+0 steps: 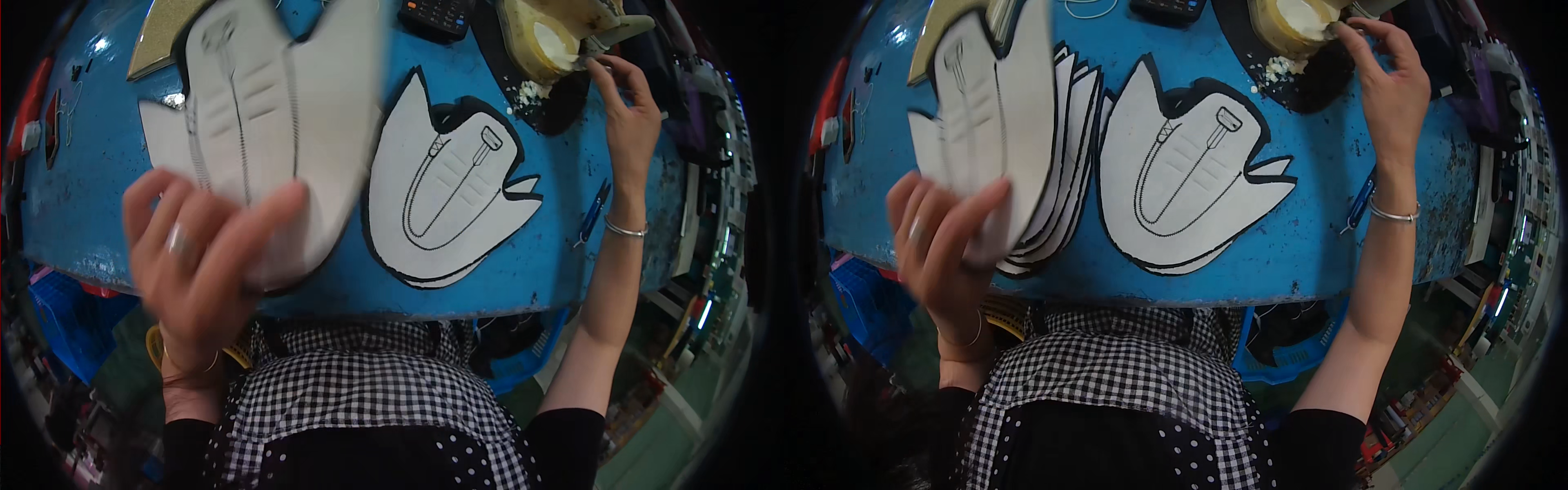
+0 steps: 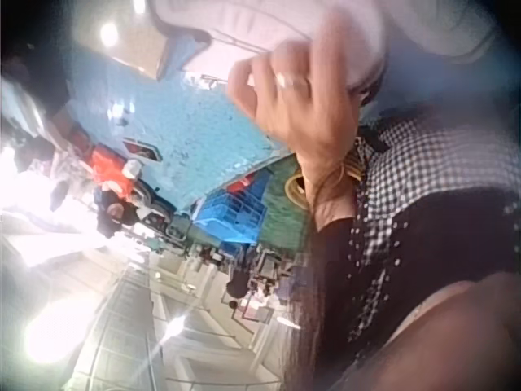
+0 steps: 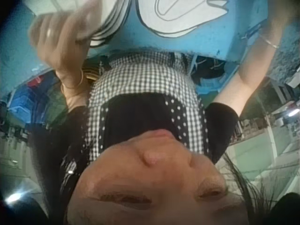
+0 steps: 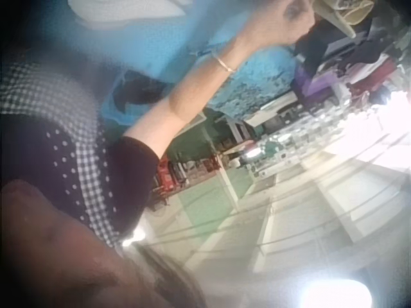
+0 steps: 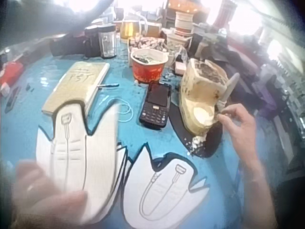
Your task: Applying glue to shoe tongue components and preparing materials.
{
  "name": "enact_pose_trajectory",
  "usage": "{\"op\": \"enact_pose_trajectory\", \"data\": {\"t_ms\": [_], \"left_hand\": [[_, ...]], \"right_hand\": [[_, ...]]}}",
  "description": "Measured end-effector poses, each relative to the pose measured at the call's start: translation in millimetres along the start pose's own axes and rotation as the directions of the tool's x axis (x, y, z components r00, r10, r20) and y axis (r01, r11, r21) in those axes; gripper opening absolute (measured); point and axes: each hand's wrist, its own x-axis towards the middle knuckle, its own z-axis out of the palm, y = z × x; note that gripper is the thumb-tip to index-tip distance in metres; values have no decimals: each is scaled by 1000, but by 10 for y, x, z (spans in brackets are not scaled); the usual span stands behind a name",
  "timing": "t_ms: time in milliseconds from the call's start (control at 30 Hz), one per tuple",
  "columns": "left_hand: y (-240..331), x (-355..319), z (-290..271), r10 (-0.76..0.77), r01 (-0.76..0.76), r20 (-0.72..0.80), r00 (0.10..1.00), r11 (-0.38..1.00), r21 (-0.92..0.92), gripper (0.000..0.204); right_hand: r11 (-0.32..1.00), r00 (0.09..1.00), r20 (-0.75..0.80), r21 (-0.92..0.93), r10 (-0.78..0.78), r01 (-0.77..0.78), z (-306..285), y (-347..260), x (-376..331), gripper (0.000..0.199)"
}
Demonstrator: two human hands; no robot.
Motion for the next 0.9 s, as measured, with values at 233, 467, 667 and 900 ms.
{"op": "enact_pose_trajectory", "data": {"t_ms": [233, 467, 667, 900], "left_hand": [[357, -219, 521, 317, -182, 190, 929, 841, -509, 43], [548, -162, 738, 328, -230, 183, 927, 881, -414, 33], [550, -106, 708, 377, -286, 182, 908, 876, -389, 29], [637, -43, 742, 316, -232, 173, 933, 894, -382, 29]], "right_hand": [[916, 941, 279, 294, 192, -274, 20, -757, -750, 12], [955, 929, 362, 240, 80, -176, 306, -1111, -1121, 15], [999, 989, 146, 36, 33, -39, 343, -937, -1014, 17], [984, 931, 354, 178, -87, 24, 199, -1199, -1229, 16]]}}
